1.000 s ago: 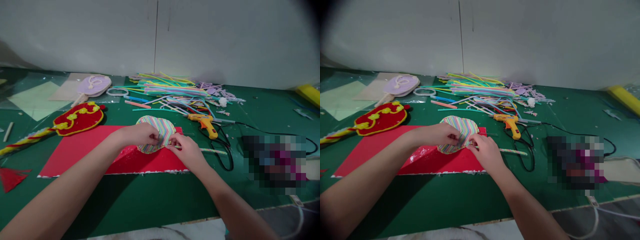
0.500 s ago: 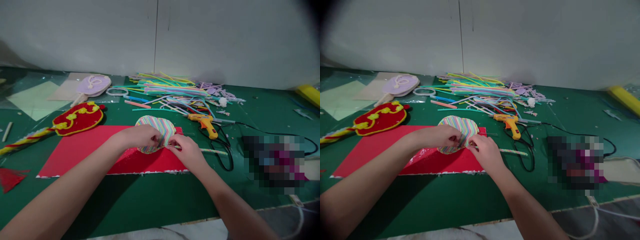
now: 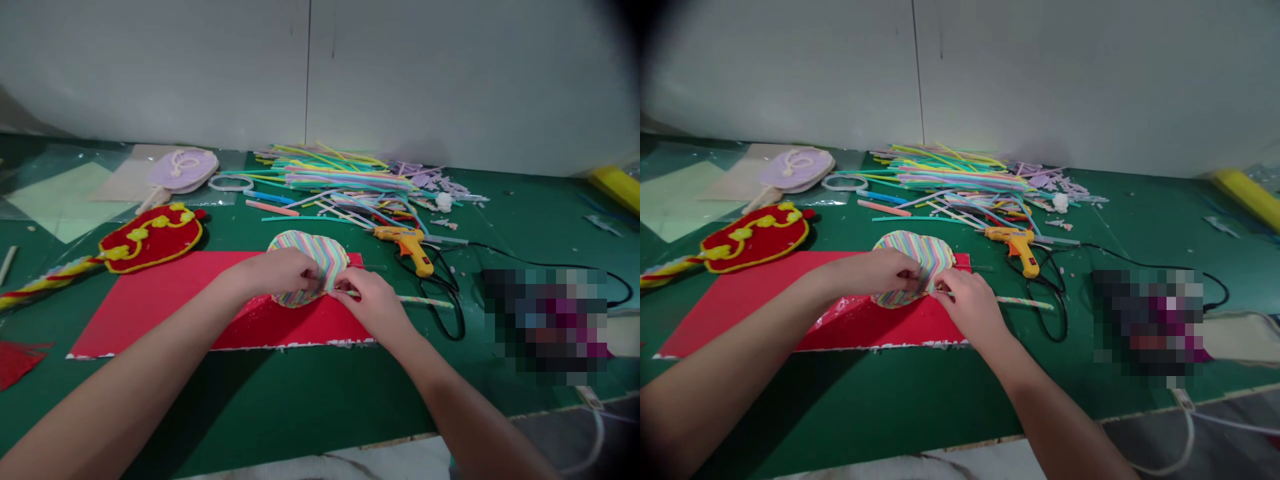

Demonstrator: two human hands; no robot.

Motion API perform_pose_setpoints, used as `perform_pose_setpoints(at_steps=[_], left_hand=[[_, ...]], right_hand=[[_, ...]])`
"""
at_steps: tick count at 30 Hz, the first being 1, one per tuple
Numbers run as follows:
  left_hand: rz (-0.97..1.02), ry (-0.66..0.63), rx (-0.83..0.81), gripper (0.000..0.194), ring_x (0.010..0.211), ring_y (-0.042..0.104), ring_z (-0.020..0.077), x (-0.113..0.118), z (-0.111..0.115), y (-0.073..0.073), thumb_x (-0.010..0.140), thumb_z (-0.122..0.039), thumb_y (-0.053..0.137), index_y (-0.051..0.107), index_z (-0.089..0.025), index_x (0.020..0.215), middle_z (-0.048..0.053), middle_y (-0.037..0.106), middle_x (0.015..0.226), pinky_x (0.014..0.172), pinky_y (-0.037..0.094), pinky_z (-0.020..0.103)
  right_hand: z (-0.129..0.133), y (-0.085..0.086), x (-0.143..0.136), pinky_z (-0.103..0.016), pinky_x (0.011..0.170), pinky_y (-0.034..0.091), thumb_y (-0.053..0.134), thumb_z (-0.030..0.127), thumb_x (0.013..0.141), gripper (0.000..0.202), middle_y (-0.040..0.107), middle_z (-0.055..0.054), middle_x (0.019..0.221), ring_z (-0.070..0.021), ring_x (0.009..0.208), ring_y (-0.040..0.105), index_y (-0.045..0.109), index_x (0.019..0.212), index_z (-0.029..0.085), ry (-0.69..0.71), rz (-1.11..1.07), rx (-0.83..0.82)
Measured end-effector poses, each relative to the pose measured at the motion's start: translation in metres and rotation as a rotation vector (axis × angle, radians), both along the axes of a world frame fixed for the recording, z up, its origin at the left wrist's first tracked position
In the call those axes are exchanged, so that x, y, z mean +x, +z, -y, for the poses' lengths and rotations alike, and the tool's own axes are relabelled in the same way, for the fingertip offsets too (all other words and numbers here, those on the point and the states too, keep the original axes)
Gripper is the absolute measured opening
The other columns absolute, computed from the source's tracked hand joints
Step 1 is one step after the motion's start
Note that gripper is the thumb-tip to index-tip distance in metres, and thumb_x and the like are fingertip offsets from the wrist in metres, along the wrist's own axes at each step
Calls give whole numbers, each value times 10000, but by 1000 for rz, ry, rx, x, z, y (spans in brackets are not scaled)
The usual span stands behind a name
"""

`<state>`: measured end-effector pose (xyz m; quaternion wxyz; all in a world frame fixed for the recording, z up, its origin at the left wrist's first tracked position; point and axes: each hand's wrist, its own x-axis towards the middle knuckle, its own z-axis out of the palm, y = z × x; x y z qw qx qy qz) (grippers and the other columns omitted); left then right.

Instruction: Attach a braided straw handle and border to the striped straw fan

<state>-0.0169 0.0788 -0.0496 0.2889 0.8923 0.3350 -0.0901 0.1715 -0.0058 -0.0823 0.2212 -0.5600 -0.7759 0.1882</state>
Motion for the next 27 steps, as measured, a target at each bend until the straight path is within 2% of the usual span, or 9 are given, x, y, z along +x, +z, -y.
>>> perform_pose_setpoints(at_steps=[6,18,23,27], left_hand=[[-2,13,18,161,610,518,114,1,0,-3,749,-226,480,641,-216,752,-22,613,689,509,285,214],[14,-11,11,203,614,526,101,1,-1,-3,760,-167,461,658,-215,765,-25,623,691,517,296,200],[4,25,68,232,651,553,125,4,-1,-9,818,-309,469,692,-245,821,-10,663,737,525,288,218],[-16,41,103,230,666,550,133,5,0,-10,807,-297,472,698,-255,822,-5,669,743,535,286,223]], right_hand=[[-1,-2,0,-265,672,346,594,246,841,65,646,8,796,-156,753,580,535,828,221,15,12,26],[-1,-1,0,-262,671,350,607,238,835,77,648,16,816,-150,762,579,531,837,222,7,-4,7],[-1,-3,0,-260,670,350,606,245,835,78,641,20,806,-144,761,579,531,845,225,9,-3,21],[0,-2,0,-257,670,347,600,243,839,68,646,19,811,-143,769,582,536,846,223,15,5,28]])
